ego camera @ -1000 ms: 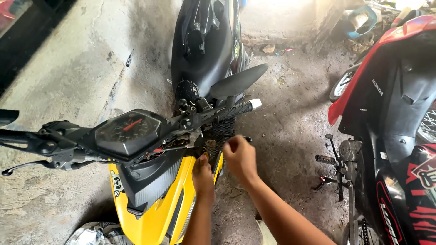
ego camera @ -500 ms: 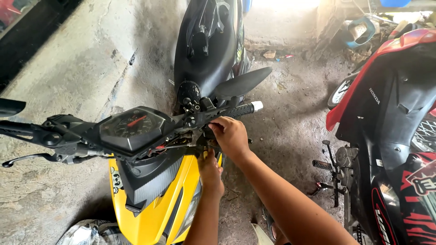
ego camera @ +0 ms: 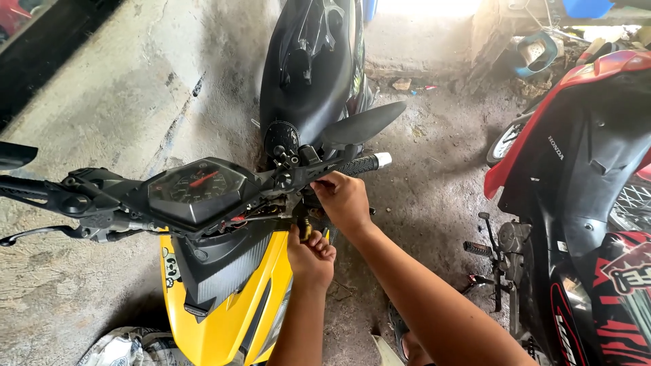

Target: Repairing and modifying the wiring and switches on a motorcycle handlebar.

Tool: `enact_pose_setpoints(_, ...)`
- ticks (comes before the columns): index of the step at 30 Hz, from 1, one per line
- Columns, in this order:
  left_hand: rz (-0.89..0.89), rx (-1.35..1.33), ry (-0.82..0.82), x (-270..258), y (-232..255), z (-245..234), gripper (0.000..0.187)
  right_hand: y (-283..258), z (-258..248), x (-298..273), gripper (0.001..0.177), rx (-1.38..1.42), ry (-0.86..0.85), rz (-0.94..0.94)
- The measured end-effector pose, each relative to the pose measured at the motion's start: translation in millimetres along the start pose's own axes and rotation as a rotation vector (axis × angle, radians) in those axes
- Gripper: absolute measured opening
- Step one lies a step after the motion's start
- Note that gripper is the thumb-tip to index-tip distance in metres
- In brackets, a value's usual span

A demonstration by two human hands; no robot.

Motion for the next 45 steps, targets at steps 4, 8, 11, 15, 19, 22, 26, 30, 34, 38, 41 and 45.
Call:
enact_pose_setpoints(4, 0.039, 0.129, 0.046, -15.5, 1.5, 12.1, 0.056, 1.9, 1.8, -0.2, 0.013, 0.020, 0.026, -0.027)
enact_pose_setpoints(8, 0.044, 0.185, 0.103, -26.0, 0.3, 16.1, 0.061, 2.6, 1.8, -1.5, 0.014, 0.000, 0.012, -0.008)
enact_pose_setpoints(11, 0.081, 0.164, 0.065, -25.3, 0.7, 13.3, 0.051, -2.8, -2.2, -2.0, 0.015, -0.016, 0.000, 0.012)
enact_pose_setpoints(15, 0.081, 0.180, 0.031, -15.9, 1.7, 5.8, 0.047, 3.6, 2.7, -1.0, 0.013, -0.018, 0.003, 0.025)
enact_pose_setpoints(19, -0.005, 0.223, 0.020, -21.0, -4.1, 14.1, 0.064, 2.7, 1.5, -1.8, 0.013, -0.045, -0.039, 0.060)
enact_pose_setpoints(22, 0.051, 0.184, 0.063, -29.4, -1.4, 20.7, 0.051, 2.4, 1.2, -2.4, 0.013, -0.037, -0.018, 0.003)
enact_pose_setpoints(26, 0.055, 0.183, -0.003, -19.4, 2.1, 14.6, 0.041, -1.3, -0.4, -2.1, 0.012, -0.047, 0.003, -0.045)
enact_pose_setpoints(30, 0.073, 0.238, 0.067, -30.7, 4.9, 21.0, 0.049, -3.6, -1.2, -4.3, 0.011, -0.046, 0.036, -0.088)
enact_pose_setpoints(34, 0.041, 0.115, -0.008, -17.7, 2.5, 9.7, 0.038, -2.9, 1.1, -4.4, 0.011, -0.048, 0.035, -0.082)
enact_pose_setpoints(38, 0.042, 0.178, -0.021, -21.9, 0.6, 15.2, 0.045, -4.4, -0.4, -3.9, 0.011, -0.049, 0.043, -0.090)
enact_pose_setpoints(41, 0.061, 0.253, 0.046, -30.4, 1.7, 18.0, 0.057, -1.0, 2.1, -4.2, 0.011, -0.033, 0.046, -0.093)
enact_pose_setpoints(45, 0.061, 0.269, 0.049, -17.7, 1.9, 9.1, 0.058, -5.2, 0.1, -4.9, 0.011, -0.049, 0.047, -0.080)
Point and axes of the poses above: each hand's wrist, its own x-axis towards the middle knuckle, its own z-axis out of the palm, y = z × x, the point moved 6 cm from there along x, towards the middle knuckle, and after that the axes turned 14 degrees about -x, right-handed, at the moved point
